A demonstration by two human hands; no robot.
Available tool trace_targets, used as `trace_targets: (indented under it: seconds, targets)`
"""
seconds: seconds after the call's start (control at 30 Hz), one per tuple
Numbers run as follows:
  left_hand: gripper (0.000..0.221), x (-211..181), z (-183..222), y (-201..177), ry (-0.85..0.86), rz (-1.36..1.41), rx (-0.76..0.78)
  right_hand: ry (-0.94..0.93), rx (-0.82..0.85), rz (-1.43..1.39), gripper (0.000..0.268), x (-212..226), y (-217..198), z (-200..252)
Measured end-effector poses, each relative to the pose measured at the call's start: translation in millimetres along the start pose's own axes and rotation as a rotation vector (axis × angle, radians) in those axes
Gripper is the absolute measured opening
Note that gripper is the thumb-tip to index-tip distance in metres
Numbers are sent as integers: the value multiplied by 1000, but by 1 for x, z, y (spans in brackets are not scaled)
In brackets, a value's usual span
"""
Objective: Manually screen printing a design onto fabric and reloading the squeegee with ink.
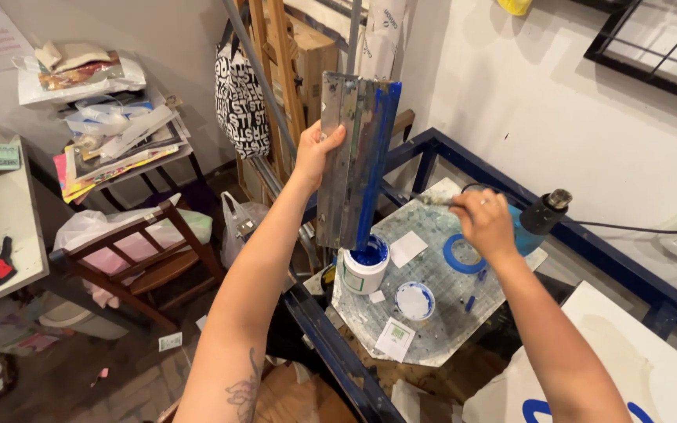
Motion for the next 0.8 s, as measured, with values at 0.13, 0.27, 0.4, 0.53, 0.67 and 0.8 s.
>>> trace_targets:
  seconds: [0.13,0.27,0.4,0.53,0.67,0.8]
  targets:
    - [16,7,-4,-8,0,-11,-9,22,43,-22,13,3,43,42]
    - [16,12,-6,-15,-21,-29,-23,14,144,53,9,16,87,76]
    - [17,20,-7,-23,-29,-29,-27,18,239,68,15,42,90,91]
    - [18,22,-9,-23,-33,-34,-24,24,265,112,16,42,98,112]
    - [17,24,-8,-24,-20,-31,-26,85,271,71,13,22,102,140]
    - [17,23,-7,-27,-5,-22,-41,97,226,98,10,-10,77,142]
Point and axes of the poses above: each hand's wrist, its own z-axis away from the middle knuckle, its own y-axis out of the palm, x = y × z, the point moved 10 cm from there along -z, towards the middle knuckle, and after that the axes turned 15 degrees about x, right-handed, at the moved point
